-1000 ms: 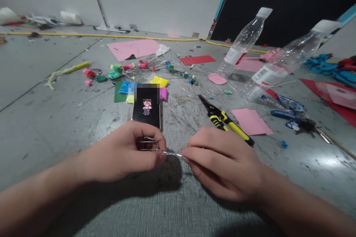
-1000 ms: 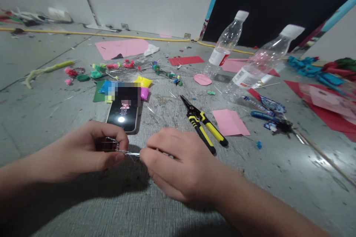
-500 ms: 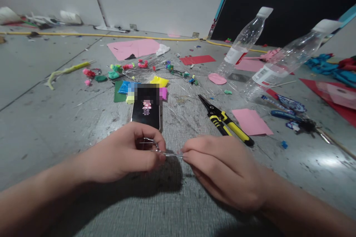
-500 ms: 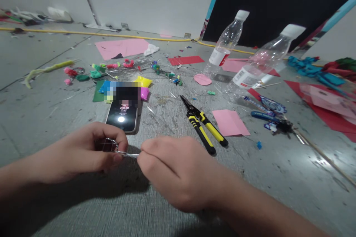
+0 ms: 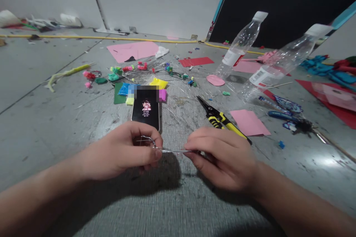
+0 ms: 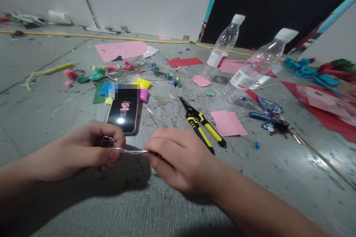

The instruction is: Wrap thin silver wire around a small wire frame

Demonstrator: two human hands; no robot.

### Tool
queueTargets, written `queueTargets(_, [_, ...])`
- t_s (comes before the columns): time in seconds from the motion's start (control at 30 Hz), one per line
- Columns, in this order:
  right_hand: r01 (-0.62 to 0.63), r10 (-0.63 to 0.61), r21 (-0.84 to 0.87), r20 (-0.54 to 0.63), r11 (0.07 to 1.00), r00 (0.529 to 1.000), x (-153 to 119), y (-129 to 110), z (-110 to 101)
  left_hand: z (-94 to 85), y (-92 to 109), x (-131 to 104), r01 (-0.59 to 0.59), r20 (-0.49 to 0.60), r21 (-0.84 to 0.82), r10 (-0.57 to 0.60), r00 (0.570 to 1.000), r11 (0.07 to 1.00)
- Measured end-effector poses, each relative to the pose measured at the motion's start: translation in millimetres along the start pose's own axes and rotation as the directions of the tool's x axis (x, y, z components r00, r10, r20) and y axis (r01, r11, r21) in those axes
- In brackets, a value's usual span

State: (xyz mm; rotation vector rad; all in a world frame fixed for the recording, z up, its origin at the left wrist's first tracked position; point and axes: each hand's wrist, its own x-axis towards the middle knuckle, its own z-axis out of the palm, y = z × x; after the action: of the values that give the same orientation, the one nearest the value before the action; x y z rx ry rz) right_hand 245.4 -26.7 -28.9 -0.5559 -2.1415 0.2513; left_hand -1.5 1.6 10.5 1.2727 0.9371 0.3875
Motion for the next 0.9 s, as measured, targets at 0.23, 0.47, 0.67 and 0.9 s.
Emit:
queueTargets(0.23, [0.001, 0.0, 0.034, -0.005, 0.999, 1.0, 2, -4, -3, 0.4, -1, -2, -0.012, 0.009, 0.013, 0.011, 1.0, 1.0])
queueTargets(0.47, [-0.14, 0.155, 0.205, -0.062, 0.969, 0.986, 2, -6, 0, 1.8, -3, -4, -0.126, 0.012, 0.012, 0.125, 0.992, 0.992])
queueTargets(0.67, [-0.177, 0.212, 0.285, -0.099, 0.942, 0.972, 2, -9, 5, 3.2, -4, -4, -0.116, 0.021, -0.042, 0.117, 0.993, 0.992])
queueTargets(0.9, [-0.127, 0.155, 0.271, -0.085, 0.954, 0.984, 4, -11, 1, 1.7, -5, -2, -0.077, 0.062, -0.072, 0.081, 0.995, 0.994])
